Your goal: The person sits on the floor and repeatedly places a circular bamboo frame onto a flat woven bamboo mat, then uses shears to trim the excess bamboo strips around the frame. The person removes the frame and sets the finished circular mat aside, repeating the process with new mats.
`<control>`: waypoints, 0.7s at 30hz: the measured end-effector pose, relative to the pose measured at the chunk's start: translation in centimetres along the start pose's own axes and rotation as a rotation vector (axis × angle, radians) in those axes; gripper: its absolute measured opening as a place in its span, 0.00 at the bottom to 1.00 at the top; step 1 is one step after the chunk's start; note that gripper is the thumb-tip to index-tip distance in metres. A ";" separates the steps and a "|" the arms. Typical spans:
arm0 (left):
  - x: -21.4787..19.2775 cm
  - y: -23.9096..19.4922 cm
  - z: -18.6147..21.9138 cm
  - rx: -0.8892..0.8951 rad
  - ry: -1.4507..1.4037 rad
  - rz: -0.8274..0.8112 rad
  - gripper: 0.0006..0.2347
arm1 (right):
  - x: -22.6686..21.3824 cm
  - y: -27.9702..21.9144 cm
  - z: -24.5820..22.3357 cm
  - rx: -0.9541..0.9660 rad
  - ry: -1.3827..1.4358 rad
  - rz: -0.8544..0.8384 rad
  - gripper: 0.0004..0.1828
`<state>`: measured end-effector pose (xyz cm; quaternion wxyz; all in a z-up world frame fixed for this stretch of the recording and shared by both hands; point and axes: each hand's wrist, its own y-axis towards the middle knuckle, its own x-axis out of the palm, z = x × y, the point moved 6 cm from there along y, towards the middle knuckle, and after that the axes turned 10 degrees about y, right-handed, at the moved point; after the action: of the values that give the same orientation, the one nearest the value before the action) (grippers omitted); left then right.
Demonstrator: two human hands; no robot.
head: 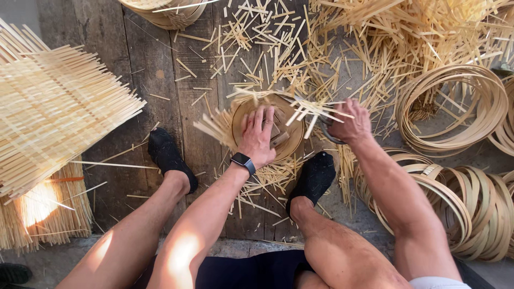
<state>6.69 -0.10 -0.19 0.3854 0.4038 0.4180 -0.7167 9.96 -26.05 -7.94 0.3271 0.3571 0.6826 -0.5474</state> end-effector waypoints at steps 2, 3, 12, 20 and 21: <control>-0.4 0.0 -0.1 0.001 0.048 -0.036 0.52 | -0.4 0.2 -0.1 -0.039 0.008 0.061 0.28; -0.4 0.0 -0.2 -0.011 0.051 -0.057 0.53 | -0.4 0.4 -0.2 -0.059 0.012 0.090 0.26; -0.2 0.0 0.3 -0.016 -0.101 0.057 0.56 | 2.6 1.2 1.1 -0.001 -0.041 -0.059 0.27; 2.4 -0.1 1.7 -0.282 -0.024 0.061 0.48 | 0.7 0.8 -0.2 -0.136 -0.112 0.223 0.19; 2.1 -0.1 1.6 -0.212 -0.017 0.074 0.48 | 0.7 0.9 -0.5 -0.124 -0.120 0.222 0.14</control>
<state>5.39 -1.97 -1.50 0.4555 0.3699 0.4733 -0.6570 10.34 -25.30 -8.85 0.4474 0.3762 0.6504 -0.4850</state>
